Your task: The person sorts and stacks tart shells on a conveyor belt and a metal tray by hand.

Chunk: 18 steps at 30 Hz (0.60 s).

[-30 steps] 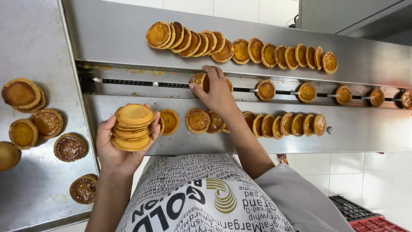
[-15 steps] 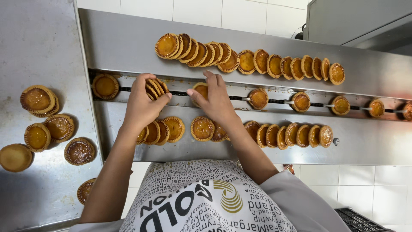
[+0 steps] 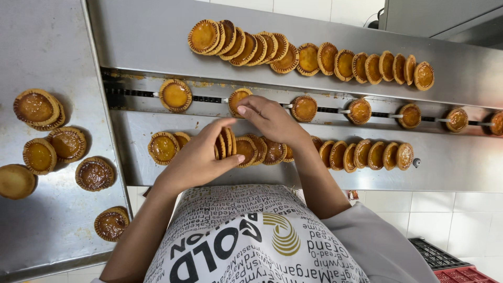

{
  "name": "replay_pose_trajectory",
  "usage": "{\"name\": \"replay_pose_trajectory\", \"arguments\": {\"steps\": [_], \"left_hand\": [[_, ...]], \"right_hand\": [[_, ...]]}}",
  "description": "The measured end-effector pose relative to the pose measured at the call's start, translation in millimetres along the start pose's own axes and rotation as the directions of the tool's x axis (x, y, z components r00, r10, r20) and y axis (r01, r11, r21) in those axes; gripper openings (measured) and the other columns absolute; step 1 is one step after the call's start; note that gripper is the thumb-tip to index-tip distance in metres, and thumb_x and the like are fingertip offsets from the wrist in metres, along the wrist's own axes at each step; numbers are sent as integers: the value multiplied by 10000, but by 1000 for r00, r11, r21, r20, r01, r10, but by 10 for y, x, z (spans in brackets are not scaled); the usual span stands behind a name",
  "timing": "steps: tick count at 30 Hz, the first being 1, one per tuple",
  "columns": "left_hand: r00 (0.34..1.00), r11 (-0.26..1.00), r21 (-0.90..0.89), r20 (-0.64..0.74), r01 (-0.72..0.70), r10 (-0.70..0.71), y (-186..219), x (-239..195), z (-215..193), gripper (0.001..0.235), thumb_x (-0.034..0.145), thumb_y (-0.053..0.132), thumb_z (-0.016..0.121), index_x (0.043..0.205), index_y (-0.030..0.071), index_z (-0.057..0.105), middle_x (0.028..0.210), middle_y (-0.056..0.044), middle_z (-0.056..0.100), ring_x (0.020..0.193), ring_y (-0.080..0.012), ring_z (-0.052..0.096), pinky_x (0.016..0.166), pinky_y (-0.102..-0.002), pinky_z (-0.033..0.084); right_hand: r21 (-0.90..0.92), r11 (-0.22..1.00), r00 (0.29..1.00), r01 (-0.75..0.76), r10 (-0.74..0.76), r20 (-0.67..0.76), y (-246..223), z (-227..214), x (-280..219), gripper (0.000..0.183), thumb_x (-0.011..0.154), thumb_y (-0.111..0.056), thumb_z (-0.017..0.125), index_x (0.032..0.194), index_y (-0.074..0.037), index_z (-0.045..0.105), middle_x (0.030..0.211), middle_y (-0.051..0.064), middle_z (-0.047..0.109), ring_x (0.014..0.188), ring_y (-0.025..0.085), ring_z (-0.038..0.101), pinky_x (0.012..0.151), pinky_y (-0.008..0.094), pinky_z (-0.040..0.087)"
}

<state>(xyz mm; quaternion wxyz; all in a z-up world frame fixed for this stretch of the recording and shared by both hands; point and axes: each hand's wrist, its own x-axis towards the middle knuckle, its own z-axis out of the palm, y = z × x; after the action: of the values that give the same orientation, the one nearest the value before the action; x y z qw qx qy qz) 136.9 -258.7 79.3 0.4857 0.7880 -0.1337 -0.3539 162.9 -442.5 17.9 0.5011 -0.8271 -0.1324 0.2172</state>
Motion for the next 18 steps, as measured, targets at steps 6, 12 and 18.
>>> {"name": "replay_pose_trajectory", "arguments": {"steps": [6, 12, 18], "left_hand": [[946, 985, 109, -280, -135, 161, -276, -163, 29, 572, 704, 98, 661, 1162, -32, 344, 1200, -340, 392, 1066, -532, 432, 793, -559, 425], [975, 948, 316, -193, -41, 107, -404, -118, 272, 598, 703, 204, 703, 1194, 33, 406, 1128, -237, 434, 1078, -439, 454, 871, -506, 405], [979, 965, 258, -178, -49, 97, -336, -172, 170, 606, 703, 210, 700, 1206, 23, 419, 1130, -247, 458, 1089, -442, 455, 889, -520, 383]], "right_hand": [[-54, 998, 998, -34, 36, 49, 0, -68, -143, 313, 851, -228, 533, 1047, 14, 558, 900, 234, 579, 870, 391, 585, 735, 479, 480], [-82, 996, 993, -21, 30, 114, -38, -44, -121, 301, 851, -227, 527, 1025, 17, 553, 911, 254, 563, 886, 417, 587, 736, 494, 490], [-107, 992, 984, -69, 85, 159, 56, -16, -148, 321, 821, -240, 564, 1045, -10, 555, 943, 215, 570, 917, 368, 595, 741, 448, 500]]}}
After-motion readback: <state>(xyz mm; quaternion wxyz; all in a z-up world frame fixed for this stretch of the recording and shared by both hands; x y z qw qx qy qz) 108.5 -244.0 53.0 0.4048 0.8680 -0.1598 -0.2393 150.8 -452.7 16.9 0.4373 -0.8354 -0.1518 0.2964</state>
